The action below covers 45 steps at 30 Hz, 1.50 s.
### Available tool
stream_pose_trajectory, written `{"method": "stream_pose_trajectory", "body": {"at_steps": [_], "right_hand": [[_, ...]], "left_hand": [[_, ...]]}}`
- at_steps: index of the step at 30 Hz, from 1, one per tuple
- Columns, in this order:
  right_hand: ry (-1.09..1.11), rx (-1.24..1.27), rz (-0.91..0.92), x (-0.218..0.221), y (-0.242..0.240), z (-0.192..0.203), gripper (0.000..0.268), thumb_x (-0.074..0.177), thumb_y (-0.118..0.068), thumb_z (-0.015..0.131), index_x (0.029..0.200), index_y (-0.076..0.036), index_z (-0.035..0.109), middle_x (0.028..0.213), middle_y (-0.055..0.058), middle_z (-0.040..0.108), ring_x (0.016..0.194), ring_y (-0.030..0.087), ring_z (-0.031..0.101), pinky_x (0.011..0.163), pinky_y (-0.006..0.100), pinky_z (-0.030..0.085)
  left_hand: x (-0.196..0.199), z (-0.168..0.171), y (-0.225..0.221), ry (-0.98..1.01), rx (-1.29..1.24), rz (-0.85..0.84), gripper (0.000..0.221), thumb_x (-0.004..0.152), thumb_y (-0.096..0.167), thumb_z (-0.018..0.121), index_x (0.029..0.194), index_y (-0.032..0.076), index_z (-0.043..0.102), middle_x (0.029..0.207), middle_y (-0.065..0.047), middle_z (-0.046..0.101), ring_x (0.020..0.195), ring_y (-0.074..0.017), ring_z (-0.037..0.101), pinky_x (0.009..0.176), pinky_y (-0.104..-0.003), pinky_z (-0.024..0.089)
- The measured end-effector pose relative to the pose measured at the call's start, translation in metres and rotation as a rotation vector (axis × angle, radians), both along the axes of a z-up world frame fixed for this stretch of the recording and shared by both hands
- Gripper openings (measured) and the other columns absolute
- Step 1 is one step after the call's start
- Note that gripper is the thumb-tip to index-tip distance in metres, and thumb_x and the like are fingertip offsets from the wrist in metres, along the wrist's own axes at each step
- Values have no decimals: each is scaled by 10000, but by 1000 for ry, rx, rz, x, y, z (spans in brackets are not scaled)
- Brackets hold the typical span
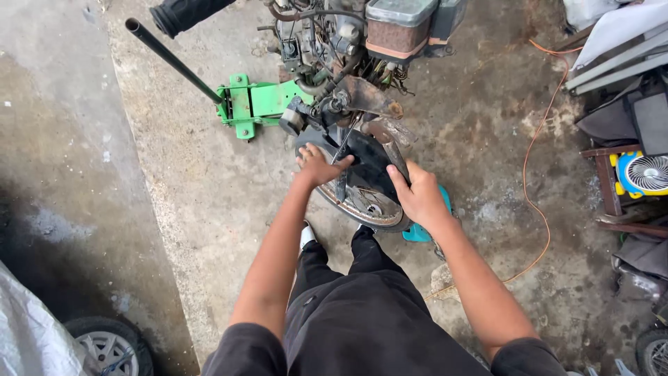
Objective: Repairing a motorcycle by adjusting the front fender and fork assembly using a hammer and wrench
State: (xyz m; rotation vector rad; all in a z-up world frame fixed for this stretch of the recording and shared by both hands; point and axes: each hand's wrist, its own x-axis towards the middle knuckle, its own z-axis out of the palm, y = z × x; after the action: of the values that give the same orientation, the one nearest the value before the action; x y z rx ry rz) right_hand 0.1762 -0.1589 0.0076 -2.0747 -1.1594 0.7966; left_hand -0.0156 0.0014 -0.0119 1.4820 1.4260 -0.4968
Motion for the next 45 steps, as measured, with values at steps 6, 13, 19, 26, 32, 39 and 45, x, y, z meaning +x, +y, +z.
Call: {"method": "stream_pose_trajectory", "body": {"at_steps": [6,13,19,26,32,39,45], "right_hand": [[89,-59,-43,11,-2,-3,384,1053,-300,616,746,-72,644,556,173,629,497,246,569,463,356,432],[85,-66,-23,0,16,-36,394,1053,-337,614,759,-76,631,583,170,604,566,252,566,501,393,435],[-31,-163,82,-16,26,-22,357,1074,-408,535,1071,-83,683,861,264,713,885,450,700,689,523,537],[-244,122,116,-38,32,77,309,1094,-351,575,1014,-55,619,746,308,629,810,489,680,578,532,449],[-410,510,-8,-64,32,27,258,1065,-150,589,880,29,577,660,342,542,698,577,599,567,566,449],[-271,-47,-24,-60,29,-30,430,1088,-438,519,925,-45,579,758,314,666,846,520,690,709,630,513],[-31,188,-166,-40,6,-19,275,1108,-291,531,917,-106,603,585,175,605,605,313,632,565,446,479]], "left_hand": [[-86,90,6,-352,-43,-32,1039,874,632,639,1587,-44,301,1599,-294,375,1510,-436,313,1265,-556,225],[-83,45,4,-328,224,25,1051,890,762,557,1560,-26,375,1582,-365,269,1507,-493,253,1249,-585,242],[-32,-28,-7,-249,161,-133,1169,849,804,582,1554,-67,247,1516,-342,421,1484,-483,338,1179,-660,316],[-36,-56,-11,-44,108,-411,1295,765,961,490,1649,64,187,1668,-298,195,1539,-530,158,1204,-652,274],[-103,11,18,-268,25,-214,1467,646,817,777,1628,-58,127,1641,-384,178,1536,-546,125,1277,-616,111],[-141,-26,8,-157,-1,-147,1524,620,833,795,1650,4,37,1676,-339,116,1550,-532,77,1241,-682,152],[-48,-94,7,-341,33,-21,1352,709,955,592,1617,7,268,1528,-257,497,1453,-369,451,1204,-504,368]]}}
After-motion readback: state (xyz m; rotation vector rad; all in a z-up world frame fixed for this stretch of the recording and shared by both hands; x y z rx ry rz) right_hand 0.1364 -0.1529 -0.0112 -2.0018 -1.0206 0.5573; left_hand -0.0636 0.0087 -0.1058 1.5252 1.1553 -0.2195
